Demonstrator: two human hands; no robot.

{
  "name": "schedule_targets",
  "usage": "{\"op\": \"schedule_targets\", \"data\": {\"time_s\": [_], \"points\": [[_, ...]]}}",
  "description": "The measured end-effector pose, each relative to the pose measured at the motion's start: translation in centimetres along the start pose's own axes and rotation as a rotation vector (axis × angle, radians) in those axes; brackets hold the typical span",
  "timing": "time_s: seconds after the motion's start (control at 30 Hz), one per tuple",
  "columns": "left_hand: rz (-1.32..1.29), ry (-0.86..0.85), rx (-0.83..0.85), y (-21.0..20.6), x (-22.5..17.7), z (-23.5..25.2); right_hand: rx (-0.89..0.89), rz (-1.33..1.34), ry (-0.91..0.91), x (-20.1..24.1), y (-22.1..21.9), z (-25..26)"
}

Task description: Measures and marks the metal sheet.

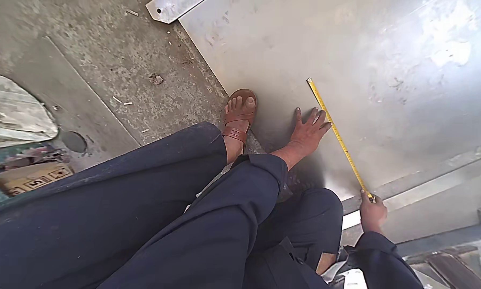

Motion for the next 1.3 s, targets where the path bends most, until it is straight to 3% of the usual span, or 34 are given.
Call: {"op": "schedule_targets", "data": {"time_s": [0.43,1.3], "points": [[0.125,0.022,0.079,1.0,-0.3,0.4,0.049,0.070,-0.025,-0.9,0.4,0.5],[0.120,0.131,0.023,0.2,0.5,0.2,0.013,0.212,-0.067,-1.2,0.6,0.2]]}}
Point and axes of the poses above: each hand's wrist, its own z-axis towards the middle knuckle, its own y-axis out of the back of the hand, x = y × z, the point moved 6 cm from there along z, towards the middle knuckle, and after that the axes turned 12 degrees about x, right-handed, at the moved point
